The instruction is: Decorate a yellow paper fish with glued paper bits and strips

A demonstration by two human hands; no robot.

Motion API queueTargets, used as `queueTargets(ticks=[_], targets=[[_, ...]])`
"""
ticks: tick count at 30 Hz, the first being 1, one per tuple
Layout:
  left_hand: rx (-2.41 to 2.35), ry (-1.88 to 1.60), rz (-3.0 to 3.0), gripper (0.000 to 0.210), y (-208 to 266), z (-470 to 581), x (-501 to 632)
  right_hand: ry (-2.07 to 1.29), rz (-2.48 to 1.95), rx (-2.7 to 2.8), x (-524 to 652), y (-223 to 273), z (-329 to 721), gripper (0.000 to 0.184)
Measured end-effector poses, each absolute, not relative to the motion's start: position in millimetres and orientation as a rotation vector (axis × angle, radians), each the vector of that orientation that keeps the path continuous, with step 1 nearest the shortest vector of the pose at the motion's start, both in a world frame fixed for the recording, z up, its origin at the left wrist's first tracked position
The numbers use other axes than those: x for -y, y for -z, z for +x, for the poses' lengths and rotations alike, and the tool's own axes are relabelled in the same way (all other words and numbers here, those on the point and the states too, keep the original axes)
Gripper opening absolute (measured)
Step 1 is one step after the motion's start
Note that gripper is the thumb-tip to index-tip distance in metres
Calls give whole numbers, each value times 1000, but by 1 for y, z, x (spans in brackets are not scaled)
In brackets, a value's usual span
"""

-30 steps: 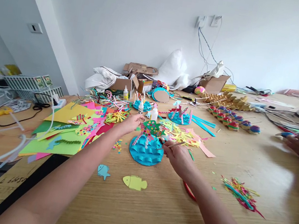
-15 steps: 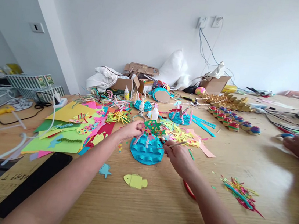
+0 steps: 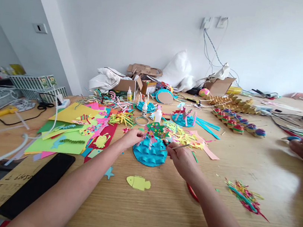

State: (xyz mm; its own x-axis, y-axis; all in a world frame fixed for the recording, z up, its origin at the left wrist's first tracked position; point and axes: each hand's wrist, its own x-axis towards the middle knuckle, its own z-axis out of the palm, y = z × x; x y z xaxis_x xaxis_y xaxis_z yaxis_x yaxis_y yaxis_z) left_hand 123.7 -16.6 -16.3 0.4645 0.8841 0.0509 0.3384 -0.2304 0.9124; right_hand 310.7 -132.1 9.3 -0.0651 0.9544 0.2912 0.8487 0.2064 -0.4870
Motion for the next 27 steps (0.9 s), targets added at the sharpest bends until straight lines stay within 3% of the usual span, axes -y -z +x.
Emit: queueTargets(ticks=[17,23,27], targets=[[-1098,-845,1793,16,23,119,21,-234,-1689,1927,129,-10,308,24],[-972,-839,1682,51,17,119,24,-225,-1678,1928,130,-9,309,25],[-897,-906,1581,43,6,123,27,-222,-1669,1924,129,-10,308,25]])
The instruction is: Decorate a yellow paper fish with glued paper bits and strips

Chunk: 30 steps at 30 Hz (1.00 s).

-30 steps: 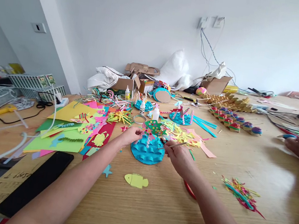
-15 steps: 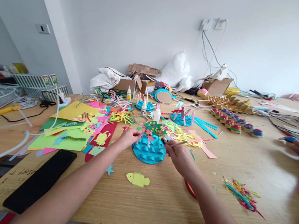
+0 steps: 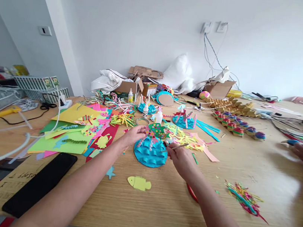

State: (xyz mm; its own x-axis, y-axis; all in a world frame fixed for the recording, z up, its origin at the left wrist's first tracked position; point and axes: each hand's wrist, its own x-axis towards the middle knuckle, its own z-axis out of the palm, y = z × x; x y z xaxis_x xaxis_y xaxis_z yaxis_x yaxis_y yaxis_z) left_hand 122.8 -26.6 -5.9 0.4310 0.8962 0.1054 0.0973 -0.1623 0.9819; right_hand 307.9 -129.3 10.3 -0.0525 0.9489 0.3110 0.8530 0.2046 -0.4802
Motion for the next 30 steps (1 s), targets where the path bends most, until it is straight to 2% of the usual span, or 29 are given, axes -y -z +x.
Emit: queueTargets(ticks=[10,13,19,30], targets=[[-920,-1066,1447,5,0,138,18,-232,-1656,1914,129,-10,309,23],[-905,-1069,1435,6,1,137,19,-235,-1655,1911,130,-11,308,22],[-863,-1055,1458,26,0,136,21,-234,-1662,1917,129,-11,308,24],[-837,-999,1615,8,-5,132,17,-229,-1693,1914,128,-12,308,24]])
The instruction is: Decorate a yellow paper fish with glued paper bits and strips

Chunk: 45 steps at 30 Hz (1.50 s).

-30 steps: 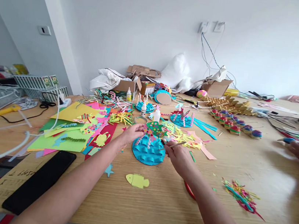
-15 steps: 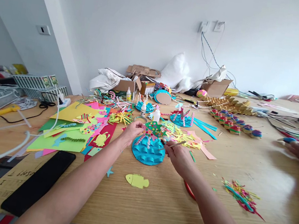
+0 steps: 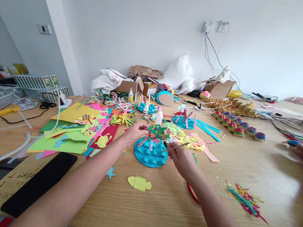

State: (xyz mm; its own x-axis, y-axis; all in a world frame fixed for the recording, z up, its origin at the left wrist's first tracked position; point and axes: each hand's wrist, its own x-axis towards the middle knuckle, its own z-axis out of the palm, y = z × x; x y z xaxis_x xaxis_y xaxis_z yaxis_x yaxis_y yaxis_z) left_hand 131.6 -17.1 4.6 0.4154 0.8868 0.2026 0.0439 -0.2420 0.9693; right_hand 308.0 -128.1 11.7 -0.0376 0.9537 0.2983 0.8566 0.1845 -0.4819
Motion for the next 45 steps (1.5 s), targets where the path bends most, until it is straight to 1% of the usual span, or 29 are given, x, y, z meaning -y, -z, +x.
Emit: queueTargets(ticks=[7,12,16,20,22,27,34,36,45], targets=[[-863,-891,1710,7,-13,125,14,-235,-1711,1910,127,-12,307,25],[-841,-866,1738,13,-17,127,17,-244,-1718,1911,126,-9,308,26],[-875,-867,1771,10,-17,126,20,-255,-1712,1918,127,-10,308,27],[-916,-840,1810,20,-9,124,22,-249,-1719,1906,127,-11,308,27],[-941,-816,1851,21,-3,124,23,-248,-1724,1901,127,-12,308,27],[-1025,-775,2028,16,9,125,26,-265,-1724,1896,126,-11,310,25],[-1120,-802,2258,8,10,129,35,-272,-1722,1890,126,-12,308,21],[-1134,-804,2271,4,11,129,35,-271,-1721,1886,127,-12,308,21],[-1202,-878,2091,7,20,114,29,-270,-1720,1878,124,-12,309,24]])
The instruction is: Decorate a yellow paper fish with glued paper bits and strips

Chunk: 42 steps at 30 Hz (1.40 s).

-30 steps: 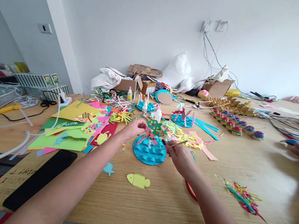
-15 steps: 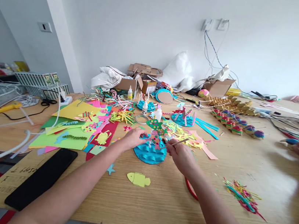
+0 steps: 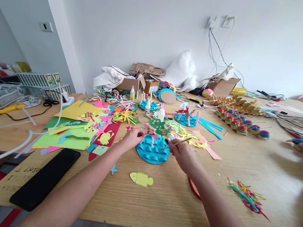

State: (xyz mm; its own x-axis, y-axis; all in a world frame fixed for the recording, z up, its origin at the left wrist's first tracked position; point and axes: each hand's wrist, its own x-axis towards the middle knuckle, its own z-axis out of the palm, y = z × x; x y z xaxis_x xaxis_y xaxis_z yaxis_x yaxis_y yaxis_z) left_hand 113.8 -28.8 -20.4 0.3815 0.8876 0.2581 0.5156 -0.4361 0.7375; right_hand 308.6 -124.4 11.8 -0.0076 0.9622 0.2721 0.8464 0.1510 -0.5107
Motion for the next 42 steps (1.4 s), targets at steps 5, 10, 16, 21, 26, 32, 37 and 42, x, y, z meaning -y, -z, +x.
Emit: queueTargets(ticks=[5,10,16,21,26,32,37,42], targets=[[-1181,-927,1943,7,27,111,25,-282,-1712,1870,121,-12,311,26],[-1150,-988,1820,6,37,108,26,-315,-1711,1870,116,-11,315,29],[-1127,-1036,1708,4,45,107,27,-315,-1742,1854,113,-13,314,26],[-1098,-1075,1683,4,49,108,26,-316,-1736,1852,118,-16,311,25],[-1055,-1109,1663,5,49,107,28,-334,-1701,1822,127,-6,316,26],[-997,-1140,1662,5,49,107,29,-356,-1654,1763,131,7,321,26],[-964,-1146,1646,8,47,109,30,-370,-1642,1743,132,8,321,22],[-971,-1130,1643,7,49,110,30,-375,-1616,1743,135,4,321,23]])
